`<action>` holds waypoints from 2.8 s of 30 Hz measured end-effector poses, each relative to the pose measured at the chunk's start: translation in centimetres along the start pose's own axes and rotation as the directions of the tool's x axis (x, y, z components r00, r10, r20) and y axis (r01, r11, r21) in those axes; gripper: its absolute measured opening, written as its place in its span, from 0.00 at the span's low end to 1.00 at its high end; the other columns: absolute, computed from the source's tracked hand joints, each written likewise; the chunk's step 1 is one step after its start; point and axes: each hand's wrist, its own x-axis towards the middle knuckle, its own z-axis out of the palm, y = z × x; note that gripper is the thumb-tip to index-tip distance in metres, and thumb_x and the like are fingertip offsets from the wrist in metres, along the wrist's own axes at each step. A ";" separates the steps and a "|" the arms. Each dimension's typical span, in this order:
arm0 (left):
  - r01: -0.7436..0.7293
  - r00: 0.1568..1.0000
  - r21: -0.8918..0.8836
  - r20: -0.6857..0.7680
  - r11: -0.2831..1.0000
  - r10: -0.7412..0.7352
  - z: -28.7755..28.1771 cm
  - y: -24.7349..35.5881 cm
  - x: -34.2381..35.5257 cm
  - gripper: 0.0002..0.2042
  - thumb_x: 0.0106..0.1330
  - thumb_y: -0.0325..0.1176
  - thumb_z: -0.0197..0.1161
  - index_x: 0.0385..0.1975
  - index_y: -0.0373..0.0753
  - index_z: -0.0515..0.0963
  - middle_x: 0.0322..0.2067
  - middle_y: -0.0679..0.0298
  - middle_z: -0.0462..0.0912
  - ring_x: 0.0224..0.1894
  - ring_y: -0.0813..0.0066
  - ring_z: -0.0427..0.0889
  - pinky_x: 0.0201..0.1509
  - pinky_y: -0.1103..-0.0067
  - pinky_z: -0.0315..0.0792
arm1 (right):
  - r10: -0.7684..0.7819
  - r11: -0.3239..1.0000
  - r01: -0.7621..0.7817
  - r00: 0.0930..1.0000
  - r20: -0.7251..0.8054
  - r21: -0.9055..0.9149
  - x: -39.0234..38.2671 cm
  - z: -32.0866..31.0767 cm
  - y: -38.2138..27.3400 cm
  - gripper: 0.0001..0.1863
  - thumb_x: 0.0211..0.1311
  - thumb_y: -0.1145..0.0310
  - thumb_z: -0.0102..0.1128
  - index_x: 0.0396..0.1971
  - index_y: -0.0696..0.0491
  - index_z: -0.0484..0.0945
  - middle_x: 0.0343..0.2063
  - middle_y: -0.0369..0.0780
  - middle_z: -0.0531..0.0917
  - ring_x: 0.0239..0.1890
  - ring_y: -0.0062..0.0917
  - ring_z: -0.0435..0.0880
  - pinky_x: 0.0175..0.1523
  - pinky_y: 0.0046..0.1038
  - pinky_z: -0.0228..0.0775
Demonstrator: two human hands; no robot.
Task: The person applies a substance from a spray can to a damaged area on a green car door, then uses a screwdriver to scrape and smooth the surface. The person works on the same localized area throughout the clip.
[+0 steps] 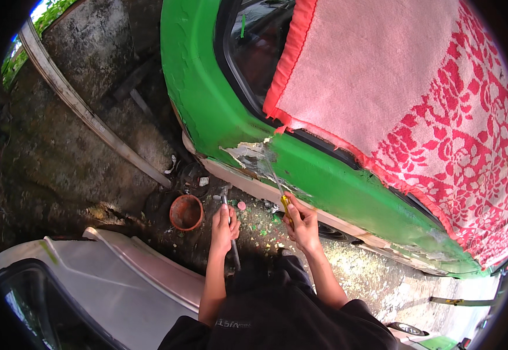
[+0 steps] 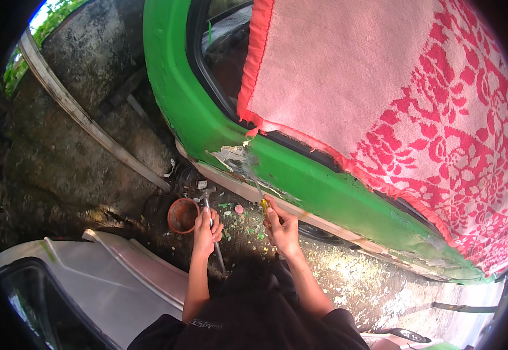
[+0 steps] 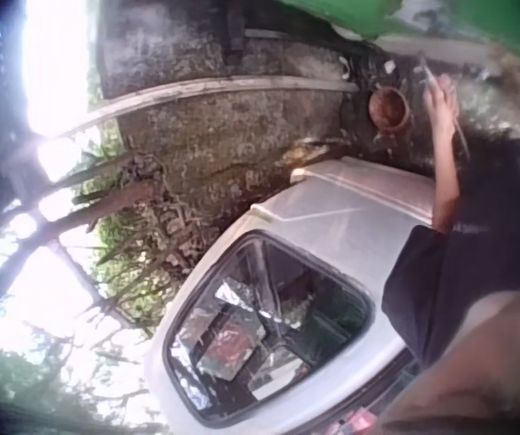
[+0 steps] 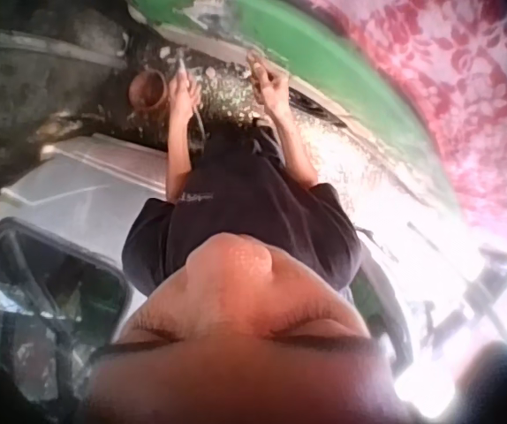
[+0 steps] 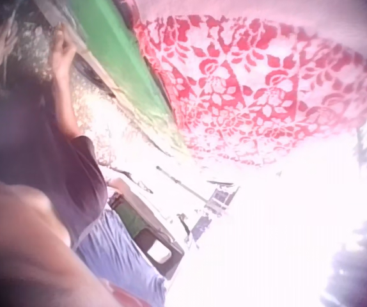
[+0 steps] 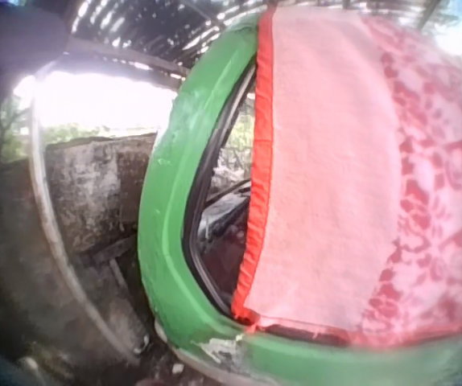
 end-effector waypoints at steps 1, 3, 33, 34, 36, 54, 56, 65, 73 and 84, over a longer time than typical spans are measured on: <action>0.014 1.000 -0.003 -0.015 1.000 -0.014 0.0 -0.2 -0.4 0.18 0.77 0.50 0.42 0.29 0.44 0.63 0.14 0.74 0.56 0.11 0.88 0.52 0.12 0.86 0.44 | 0.025 0.999 -0.025 1.000 0.000 0.026 -0.6 -0.5 -0.5 0.20 0.75 0.64 0.46 0.63 0.51 0.69 0.18 0.31 0.67 0.11 0.09 0.57 0.15 0.15 0.48; 0.037 0.999 -0.011 -0.026 0.999 -0.037 0.5 -0.7 -0.4 0.18 0.77 0.50 0.42 0.29 0.44 0.63 0.14 0.74 0.56 0.11 0.88 0.52 0.12 0.86 0.44 | 0.064 0.998 -0.064 0.998 -0.004 0.003 -0.7 -0.7 -1.5 0.20 0.75 0.65 0.47 0.63 0.50 0.69 0.18 0.32 0.67 0.10 0.10 0.57 0.14 0.15 0.48; -0.062 0.990 -0.009 -0.129 0.998 0.061 2.6 -1.3 -1.6 0.18 0.77 0.50 0.41 0.29 0.44 0.63 0.14 0.73 0.57 0.11 0.88 0.52 0.12 0.86 0.45 | 0.015 0.996 -0.010 0.998 0.056 -0.087 2.2 1.0 -1.7 0.18 0.73 0.71 0.48 0.60 0.53 0.73 0.19 0.28 0.69 0.19 0.10 0.61 0.23 0.17 0.53; -0.065 0.989 -0.023 -0.136 0.998 0.061 2.5 -1.3 -1.6 0.18 0.77 0.49 0.41 0.29 0.44 0.64 0.14 0.74 0.57 0.11 0.88 0.53 0.12 0.87 0.46 | 0.036 0.998 -0.033 0.998 0.057 -0.051 1.7 -0.2 -1.7 0.18 0.73 0.71 0.48 0.60 0.53 0.73 0.19 0.28 0.69 0.19 0.10 0.61 0.23 0.17 0.53; -0.062 0.989 -0.039 -0.135 0.997 0.057 2.3 -1.2 -1.7 0.18 0.77 0.49 0.41 0.29 0.44 0.64 0.14 0.73 0.57 0.11 0.88 0.53 0.12 0.87 0.46 | 0.052 0.992 -0.050 0.998 0.019 -0.118 0.7 -1.6 -2.3 0.19 0.73 0.70 0.49 0.61 0.54 0.72 0.18 0.28 0.68 0.20 0.10 0.61 0.23 0.17 0.54; -0.037 0.991 -0.018 -0.127 0.999 0.034 1.7 -0.3 -1.8 0.18 0.77 0.49 0.42 0.29 0.43 0.63 0.14 0.74 0.56 0.12 0.88 0.53 0.12 0.86 0.45 | -0.113 0.975 0.121 0.992 0.053 -0.188 1.3 -1.9 -0.2 0.19 0.74 0.68 0.48 0.61 0.55 0.71 0.17 0.29 0.69 0.14 0.09 0.60 0.19 0.16 0.50; -0.037 0.993 0.006 -0.113 0.999 0.037 1.4 -0.4 -1.1 0.18 0.77 0.49 0.42 0.29 0.43 0.63 0.14 0.74 0.56 0.12 0.88 0.53 0.12 0.86 0.45 | -0.119 0.980 0.129 0.990 0.071 -0.152 2.1 -0.9 -0.4 0.19 0.74 0.67 0.48 0.61 0.53 0.72 0.17 0.29 0.69 0.13 0.09 0.60 0.17 0.15 0.51; -0.019 0.996 0.008 -0.085 1.000 0.020 1.6 -0.5 -0.7 0.18 0.77 0.49 0.42 0.29 0.44 0.64 0.14 0.74 0.56 0.12 0.89 0.53 0.12 0.86 0.45 | 0.091 0.994 -0.096 0.992 0.084 0.049 1.9 0.5 -2.4 0.20 0.74 0.65 0.48 0.62 0.51 0.70 0.18 0.32 0.68 0.12 0.10 0.57 0.15 0.16 0.47; -0.003 0.997 0.009 -0.083 1.000 0.004 1.4 -0.6 -1.2 0.18 0.77 0.49 0.42 0.29 0.44 0.64 0.13 0.74 0.56 0.12 0.88 0.53 0.12 0.86 0.45 | 0.067 0.997 -0.069 0.997 0.044 0.028 1.0 0.0 -2.1 0.19 0.74 0.65 0.47 0.62 0.50 0.71 0.18 0.32 0.68 0.10 0.09 0.55 0.14 0.16 0.45; -0.012 0.996 0.004 -0.090 1.000 0.012 1.5 -0.7 -1.7 0.18 0.77 0.50 0.42 0.29 0.44 0.64 0.13 0.74 0.56 0.11 0.88 0.52 0.12 0.86 0.45 | -0.029 0.996 0.032 0.999 0.046 -0.084 1.9 0.4 -0.7 0.20 0.74 0.65 0.48 0.62 0.51 0.70 0.18 0.31 0.69 0.11 0.09 0.57 0.15 0.16 0.47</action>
